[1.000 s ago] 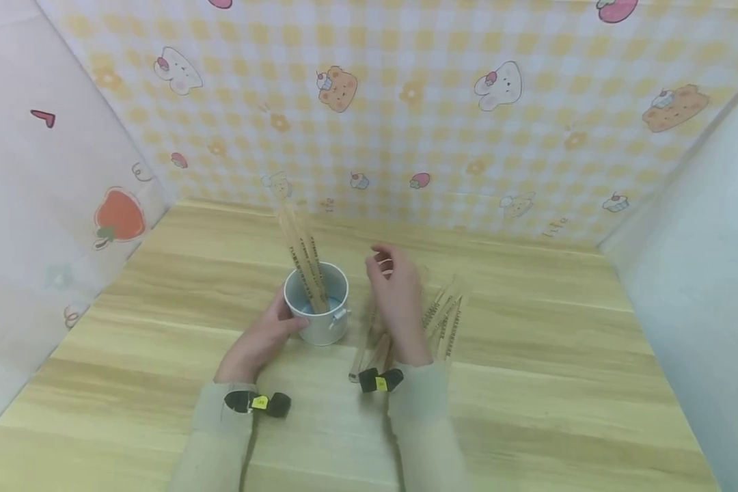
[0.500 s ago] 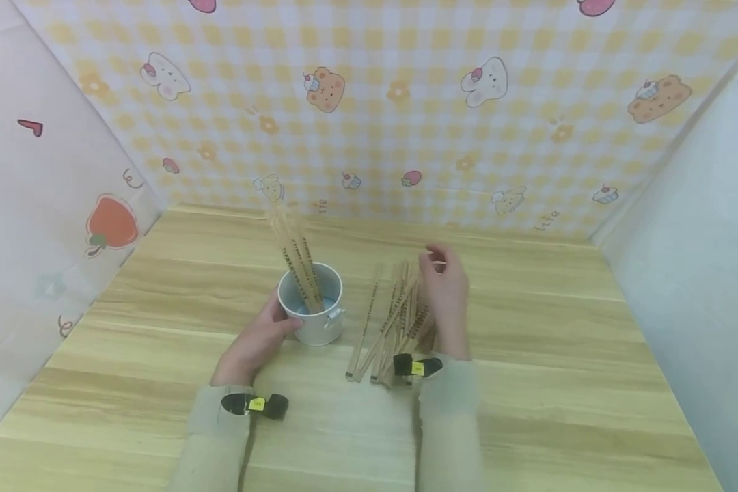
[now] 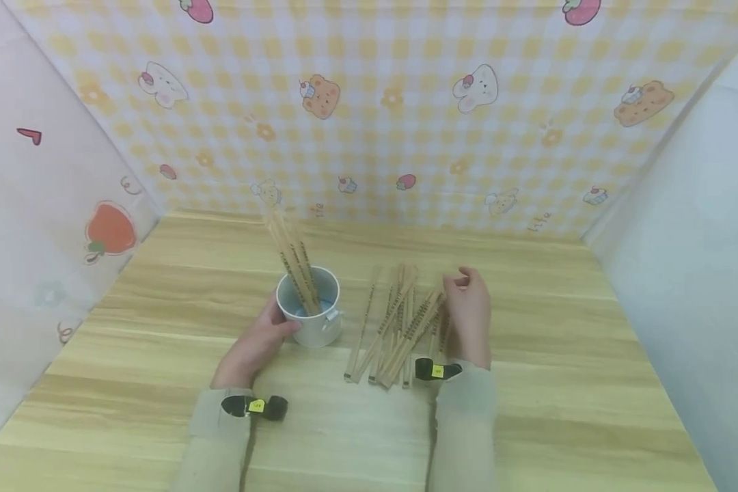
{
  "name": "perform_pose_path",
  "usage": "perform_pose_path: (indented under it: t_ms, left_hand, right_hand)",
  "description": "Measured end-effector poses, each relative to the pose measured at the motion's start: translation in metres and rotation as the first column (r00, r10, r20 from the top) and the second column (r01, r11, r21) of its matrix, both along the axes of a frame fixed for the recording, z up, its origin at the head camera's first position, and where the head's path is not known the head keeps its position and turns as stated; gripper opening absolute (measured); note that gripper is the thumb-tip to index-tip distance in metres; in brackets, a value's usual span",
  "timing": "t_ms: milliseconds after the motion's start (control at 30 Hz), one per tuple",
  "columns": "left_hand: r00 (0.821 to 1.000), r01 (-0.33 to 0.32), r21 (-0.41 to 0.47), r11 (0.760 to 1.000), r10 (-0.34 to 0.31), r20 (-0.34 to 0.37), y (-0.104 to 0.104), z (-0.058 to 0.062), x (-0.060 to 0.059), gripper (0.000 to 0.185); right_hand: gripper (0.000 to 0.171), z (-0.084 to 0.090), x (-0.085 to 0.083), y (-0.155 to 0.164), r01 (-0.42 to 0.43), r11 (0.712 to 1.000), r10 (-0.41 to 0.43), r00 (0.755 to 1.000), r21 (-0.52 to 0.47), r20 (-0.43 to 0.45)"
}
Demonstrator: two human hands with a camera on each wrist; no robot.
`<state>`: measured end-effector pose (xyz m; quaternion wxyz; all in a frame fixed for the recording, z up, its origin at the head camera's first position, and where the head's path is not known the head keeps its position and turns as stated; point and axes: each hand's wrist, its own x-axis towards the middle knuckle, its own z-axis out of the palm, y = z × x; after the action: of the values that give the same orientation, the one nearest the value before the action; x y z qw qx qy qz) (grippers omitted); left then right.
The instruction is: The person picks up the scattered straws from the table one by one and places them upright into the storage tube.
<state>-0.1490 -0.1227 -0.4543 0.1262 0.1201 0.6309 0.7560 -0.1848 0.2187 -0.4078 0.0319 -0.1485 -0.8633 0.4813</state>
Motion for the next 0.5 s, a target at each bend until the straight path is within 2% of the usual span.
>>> perform_pose_path:
  t_ms: [233, 500]
  left_hand:
    - [1.000, -0.014, 0.001, 1.000, 0.014, 0.001, -0.001, 0.004, -0.001, 0.089]
    - [1.000, 0.002, 0.002, 1.000, -0.002, 0.025, 0.000, 0.003, 0.000, 0.092]
  right_hand:
    - [0.065, -0.007, 0.004, 0.009, -0.058, 0.996, 0.050, 0.992, 0.068, 0.117]
    - [0.064, -0.015, 0.013, 0.016, -0.103, 0.990, 0.075, 0.965, 0.099, 0.252]
